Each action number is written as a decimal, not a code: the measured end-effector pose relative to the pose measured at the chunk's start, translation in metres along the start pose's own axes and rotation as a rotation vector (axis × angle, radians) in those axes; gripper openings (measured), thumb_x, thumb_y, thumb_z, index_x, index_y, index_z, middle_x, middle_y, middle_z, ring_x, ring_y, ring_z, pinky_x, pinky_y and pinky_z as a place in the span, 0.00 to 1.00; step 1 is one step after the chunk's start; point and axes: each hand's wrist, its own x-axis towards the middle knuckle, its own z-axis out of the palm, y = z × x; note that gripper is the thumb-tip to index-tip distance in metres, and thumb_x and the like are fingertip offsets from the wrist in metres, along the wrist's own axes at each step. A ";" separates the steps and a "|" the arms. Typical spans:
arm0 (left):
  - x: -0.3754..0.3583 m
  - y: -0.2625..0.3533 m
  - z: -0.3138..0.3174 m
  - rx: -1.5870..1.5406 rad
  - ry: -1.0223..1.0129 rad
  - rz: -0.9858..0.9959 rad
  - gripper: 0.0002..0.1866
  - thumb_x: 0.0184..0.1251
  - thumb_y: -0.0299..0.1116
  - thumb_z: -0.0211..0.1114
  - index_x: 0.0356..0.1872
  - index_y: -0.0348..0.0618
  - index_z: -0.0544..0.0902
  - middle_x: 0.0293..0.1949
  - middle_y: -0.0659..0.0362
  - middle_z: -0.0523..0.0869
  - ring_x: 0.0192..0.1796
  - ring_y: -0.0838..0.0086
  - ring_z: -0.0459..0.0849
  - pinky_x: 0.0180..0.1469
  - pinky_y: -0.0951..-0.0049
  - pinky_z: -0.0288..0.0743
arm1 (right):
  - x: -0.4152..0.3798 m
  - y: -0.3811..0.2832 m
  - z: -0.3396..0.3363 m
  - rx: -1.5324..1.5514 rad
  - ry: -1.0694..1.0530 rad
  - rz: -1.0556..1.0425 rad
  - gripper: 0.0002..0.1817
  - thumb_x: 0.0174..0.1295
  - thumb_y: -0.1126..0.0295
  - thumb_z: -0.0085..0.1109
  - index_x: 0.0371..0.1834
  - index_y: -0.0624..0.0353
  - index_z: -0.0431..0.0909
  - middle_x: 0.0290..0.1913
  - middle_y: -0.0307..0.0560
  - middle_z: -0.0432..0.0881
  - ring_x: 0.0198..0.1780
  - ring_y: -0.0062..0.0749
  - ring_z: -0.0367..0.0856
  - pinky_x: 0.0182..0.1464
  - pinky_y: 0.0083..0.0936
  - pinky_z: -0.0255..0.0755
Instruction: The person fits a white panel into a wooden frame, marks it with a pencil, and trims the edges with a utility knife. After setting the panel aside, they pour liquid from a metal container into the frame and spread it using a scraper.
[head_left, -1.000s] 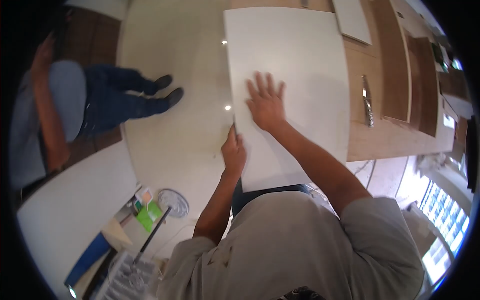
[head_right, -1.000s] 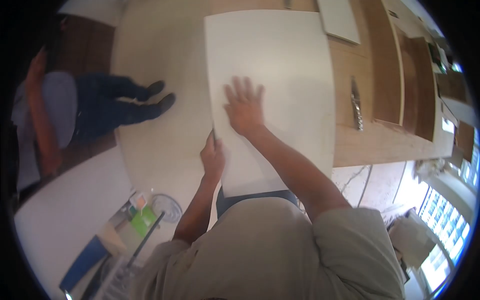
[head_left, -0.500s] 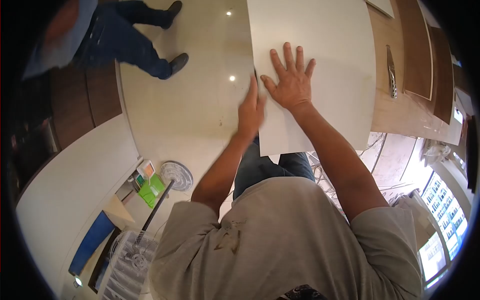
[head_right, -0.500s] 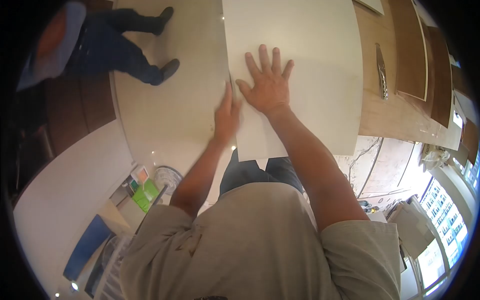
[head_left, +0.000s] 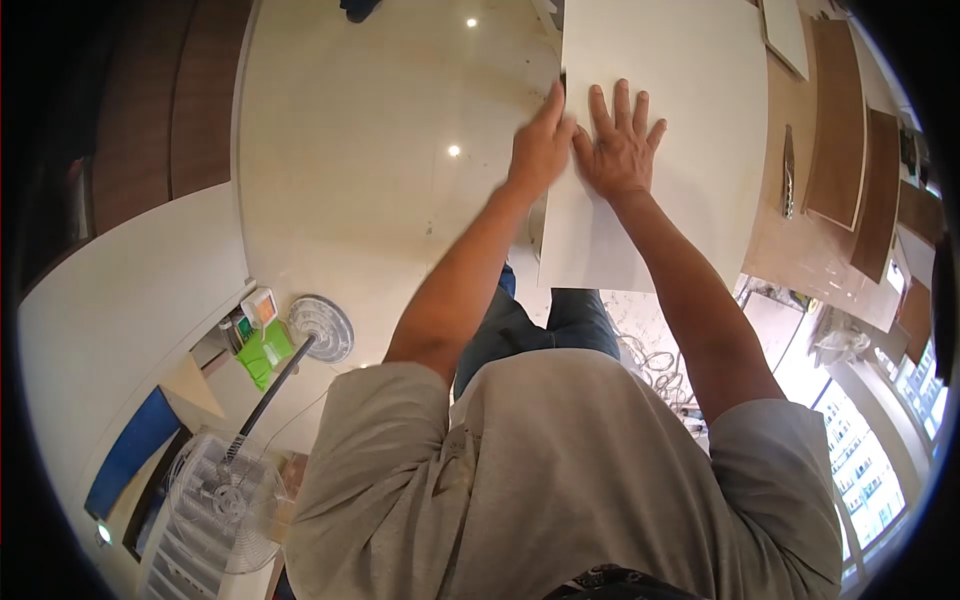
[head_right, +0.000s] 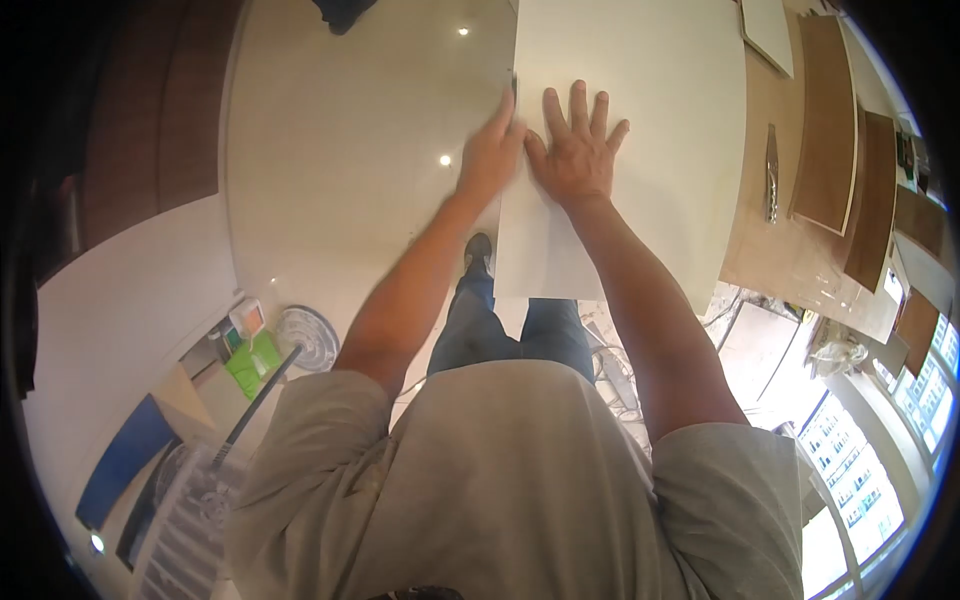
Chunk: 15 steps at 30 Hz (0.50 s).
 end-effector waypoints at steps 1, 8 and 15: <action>-0.036 -0.005 0.002 -0.033 -0.003 0.008 0.31 0.79 0.34 0.55 0.79 0.36 0.62 0.66 0.37 0.79 0.65 0.45 0.80 0.65 0.57 0.76 | -0.001 -0.001 -0.001 0.001 -0.008 0.010 0.37 0.73 0.41 0.49 0.83 0.38 0.57 0.85 0.51 0.51 0.85 0.61 0.43 0.78 0.72 0.42; -0.205 -0.032 0.003 0.092 -0.021 0.148 0.34 0.73 0.28 0.62 0.78 0.33 0.63 0.67 0.35 0.77 0.61 0.39 0.81 0.68 0.53 0.71 | 0.001 -0.001 0.001 -0.009 0.006 0.017 0.38 0.73 0.39 0.48 0.83 0.38 0.58 0.86 0.50 0.51 0.85 0.60 0.43 0.79 0.72 0.40; -0.201 -0.016 -0.013 0.053 -0.018 -0.055 0.30 0.75 0.29 0.64 0.75 0.36 0.69 0.57 0.39 0.86 0.54 0.47 0.87 0.58 0.59 0.80 | 0.000 -0.001 0.013 -0.035 0.054 0.002 0.37 0.75 0.38 0.42 0.84 0.38 0.56 0.86 0.49 0.50 0.85 0.60 0.43 0.80 0.72 0.39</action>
